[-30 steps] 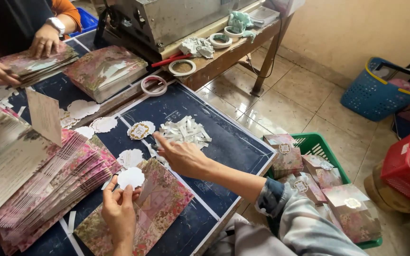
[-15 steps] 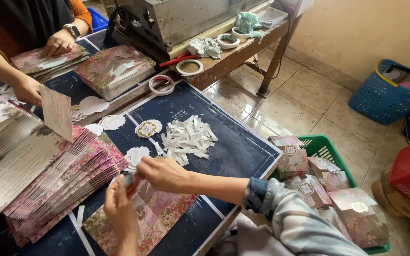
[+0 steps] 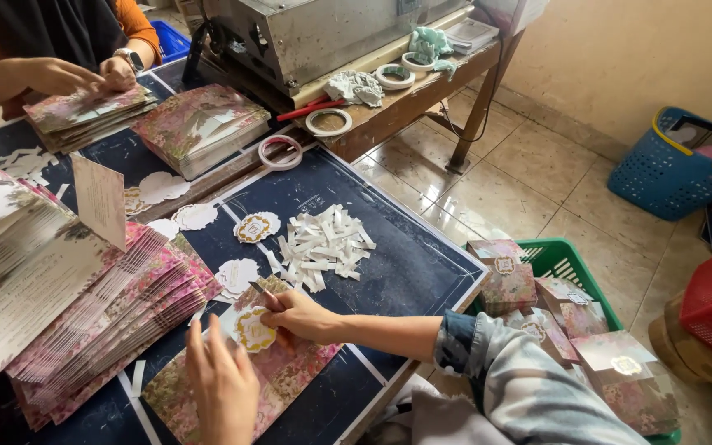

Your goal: The person sits at a table and decorates stacks of floral-patterned cards by hand. They pick up small, round paper cutouts and place them onto the center of each card, pressing them down to adhere. The person repeatedly picks up a card, applies the cutout, and places the finished card into a growing stack on the left.

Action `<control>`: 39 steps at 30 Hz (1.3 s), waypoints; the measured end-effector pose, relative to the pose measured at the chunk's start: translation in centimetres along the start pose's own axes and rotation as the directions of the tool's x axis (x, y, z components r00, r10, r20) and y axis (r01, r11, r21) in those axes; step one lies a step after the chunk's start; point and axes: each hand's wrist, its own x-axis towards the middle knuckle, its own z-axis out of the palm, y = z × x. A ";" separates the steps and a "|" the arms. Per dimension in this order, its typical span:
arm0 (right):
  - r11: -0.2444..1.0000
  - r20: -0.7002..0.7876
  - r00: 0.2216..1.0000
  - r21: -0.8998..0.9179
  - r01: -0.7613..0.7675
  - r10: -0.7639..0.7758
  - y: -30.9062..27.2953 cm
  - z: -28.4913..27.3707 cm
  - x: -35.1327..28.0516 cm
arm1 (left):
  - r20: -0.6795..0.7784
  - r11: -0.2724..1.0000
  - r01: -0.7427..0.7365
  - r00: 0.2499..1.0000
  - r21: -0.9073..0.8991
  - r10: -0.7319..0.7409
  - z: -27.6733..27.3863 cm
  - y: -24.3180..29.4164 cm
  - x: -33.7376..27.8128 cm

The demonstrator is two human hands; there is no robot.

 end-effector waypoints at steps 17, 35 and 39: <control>0.994 -0.017 0.995 0.047 -0.096 0.097 4.1 -4.0 5.1 | 0.111 0.757 -0.085 0.994 0.648 0.017 -2.5 4.2 -7.1; 0.775 0.345 0.868 -0.408 0.482 -0.358 -2.1 -0.9 -0.6 | 0.088 0.829 -0.015 0.995 0.559 -0.041 -1.4 7.8 -10.3; 0.759 0.420 0.836 -0.394 0.519 -0.353 -1.9 -1.1 -0.1 | 0.088 0.822 -0.013 0.995 0.569 -0.045 -1.4 7.7 -10.3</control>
